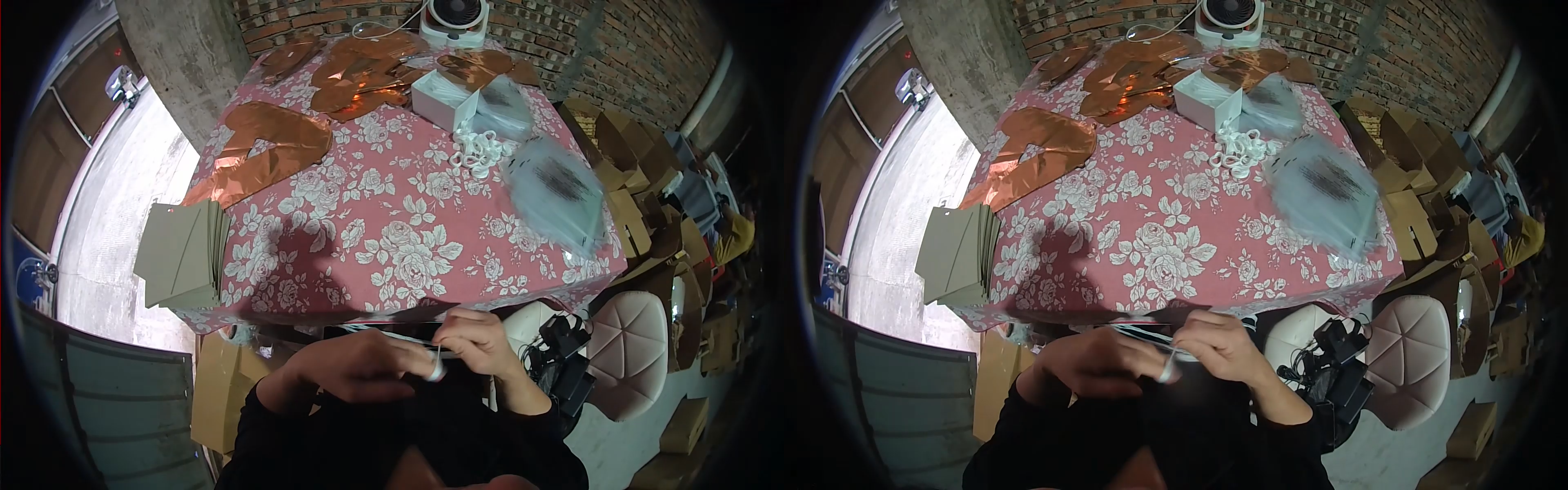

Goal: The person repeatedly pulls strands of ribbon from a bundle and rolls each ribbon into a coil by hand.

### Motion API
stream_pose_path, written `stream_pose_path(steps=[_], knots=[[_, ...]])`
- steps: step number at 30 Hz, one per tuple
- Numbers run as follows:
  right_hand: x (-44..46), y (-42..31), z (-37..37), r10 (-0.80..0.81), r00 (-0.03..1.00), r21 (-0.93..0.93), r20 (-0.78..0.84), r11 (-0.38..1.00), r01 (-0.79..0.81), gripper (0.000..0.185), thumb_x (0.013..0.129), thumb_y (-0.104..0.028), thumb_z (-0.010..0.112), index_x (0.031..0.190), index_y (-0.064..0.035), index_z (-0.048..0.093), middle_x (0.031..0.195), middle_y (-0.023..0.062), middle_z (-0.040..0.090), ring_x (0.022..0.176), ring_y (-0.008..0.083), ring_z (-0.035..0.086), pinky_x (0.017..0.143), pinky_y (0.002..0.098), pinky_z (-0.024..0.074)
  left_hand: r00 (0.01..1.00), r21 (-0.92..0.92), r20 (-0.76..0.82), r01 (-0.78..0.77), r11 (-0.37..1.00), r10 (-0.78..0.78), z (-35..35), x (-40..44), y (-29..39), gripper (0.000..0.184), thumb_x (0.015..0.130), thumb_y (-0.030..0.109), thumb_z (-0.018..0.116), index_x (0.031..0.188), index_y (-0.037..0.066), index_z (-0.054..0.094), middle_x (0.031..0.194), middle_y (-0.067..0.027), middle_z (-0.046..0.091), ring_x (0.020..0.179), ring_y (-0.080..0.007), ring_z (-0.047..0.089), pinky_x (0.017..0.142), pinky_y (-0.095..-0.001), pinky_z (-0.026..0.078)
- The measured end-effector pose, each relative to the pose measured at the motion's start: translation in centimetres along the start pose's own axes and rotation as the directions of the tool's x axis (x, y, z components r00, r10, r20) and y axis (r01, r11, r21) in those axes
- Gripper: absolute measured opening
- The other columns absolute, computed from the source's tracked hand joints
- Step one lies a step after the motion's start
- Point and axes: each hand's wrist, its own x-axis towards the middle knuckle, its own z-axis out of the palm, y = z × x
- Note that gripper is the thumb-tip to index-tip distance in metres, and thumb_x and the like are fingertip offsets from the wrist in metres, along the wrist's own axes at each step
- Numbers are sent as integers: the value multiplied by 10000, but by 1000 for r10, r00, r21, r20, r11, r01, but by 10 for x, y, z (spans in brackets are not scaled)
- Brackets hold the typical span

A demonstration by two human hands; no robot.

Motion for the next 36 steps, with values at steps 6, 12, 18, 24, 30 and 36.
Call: stream_pose_path(steps=[6, 12, 18, 24, 30, 36], knots=[[-3, -3, -1, -3, 999, 183, -32, 983, 9, 91, 877, -63, 646, 828, 5, 681, 731, 98, 628, 681, 215, 600, 610, 332, 459, 984, 179, -7, 177, 968, -179, -5, -1, -3, 201, 901, 126, 620, 1044, -14, 604, 1115, -194, 643, 911, -342, 655, 785, -386, 512], [-1, 0, 10, -2, 999, 105, 34, 994, -2, 155, 875, -96, 647, 798, 35, 676, 712, 99, 628, 640, 213, 597, 601, 330, 461, 921, 131, -360, 211, 969, -152, -3, 7, 11, 264, 877, 155, 667, 1066, -16, 600, 1154, -213, 628, 869, -300, 650, 770, -382, 502], [0, 1, 6, 130, 991, -54, -38, 990, -132, 143, 906, -114, 634, 874, 16, 686, 758, 102, 643, 633, 194, 607, 595, 305, 468, 992, 17, -101, -67, 998, 69, 2, 4, -3, 422, 860, 132, 641, 1251, -9, 569, 1086, -168, 666, 949, -318, 665, 825, -394, 515], [-4, -3, 4, 49, 988, 91, -145, 995, -36, 131, 899, -93, 638, 852, 12, 700, 765, 104, 665, 679, 180, 629, 600, 295, 467, 985, 203, -101, 160, 966, -142, 0, 0, -11, 414, 885, 142, 613, 1248, -44, 546, 1107, -215, 636, 948, -349, 638, 824, -380, 497], [-12, 18, 25, 134, 981, 132, -142, 985, -115, 116, 916, -29, 602, 985, 28, 675, 656, 56, 581, 577, 116, 549, 540, 257, 429, 940, 44, -322, 130, 991, -109, 9, 13, -2, 426, 834, 27, 626, 1254, -28, 582, 1106, -204, 656, 1029, -312, 659, 848, -371, 530], [-7, 17, 28, 214, 946, -39, -242, 972, -230, 59, 901, -9, 608, 914, 29, 652, 662, 74, 603, 576, 147, 587, 539, 271, 453, 830, 609, -548, 311, 730, 104, 34, 18, -29, 371, 804, 19, 660, 1172, -12, 622, 1086, -169, 670, 975, -273, 679, 802, -344, 565]])
